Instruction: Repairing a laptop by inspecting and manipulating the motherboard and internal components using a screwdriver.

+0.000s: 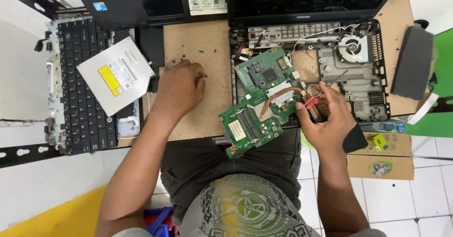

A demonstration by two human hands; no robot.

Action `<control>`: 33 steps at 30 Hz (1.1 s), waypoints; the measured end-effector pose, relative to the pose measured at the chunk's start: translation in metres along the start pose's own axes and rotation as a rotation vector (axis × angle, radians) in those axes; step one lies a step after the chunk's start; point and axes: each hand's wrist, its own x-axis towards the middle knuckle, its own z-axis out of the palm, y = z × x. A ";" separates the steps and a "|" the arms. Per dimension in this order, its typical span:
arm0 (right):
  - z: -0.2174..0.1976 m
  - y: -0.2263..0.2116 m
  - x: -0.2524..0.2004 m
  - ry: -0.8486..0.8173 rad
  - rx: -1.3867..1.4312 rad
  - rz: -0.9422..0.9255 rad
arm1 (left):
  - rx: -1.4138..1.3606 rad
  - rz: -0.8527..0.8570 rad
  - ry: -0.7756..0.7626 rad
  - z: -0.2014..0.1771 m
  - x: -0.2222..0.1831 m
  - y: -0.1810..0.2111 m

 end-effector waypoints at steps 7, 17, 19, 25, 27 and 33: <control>0.000 0.002 -0.002 0.008 0.003 0.031 | -0.019 0.027 -0.017 0.001 -0.001 0.003; 0.000 -0.001 0.001 0.025 0.034 0.039 | -0.006 0.015 -0.003 -0.017 -0.009 0.004; -0.001 -0.003 0.001 0.025 0.044 0.042 | 0.023 -0.022 -0.019 -0.017 -0.012 0.001; 0.000 -0.002 0.002 0.041 0.045 0.036 | 0.048 -0.069 -0.054 -0.023 -0.011 0.004; -0.001 -0.003 0.002 0.034 0.058 0.029 | 0.026 -0.075 -0.057 -0.023 -0.011 0.005; -0.002 -0.004 0.003 0.033 0.056 0.029 | -0.024 -0.034 -0.050 -0.018 -0.004 0.012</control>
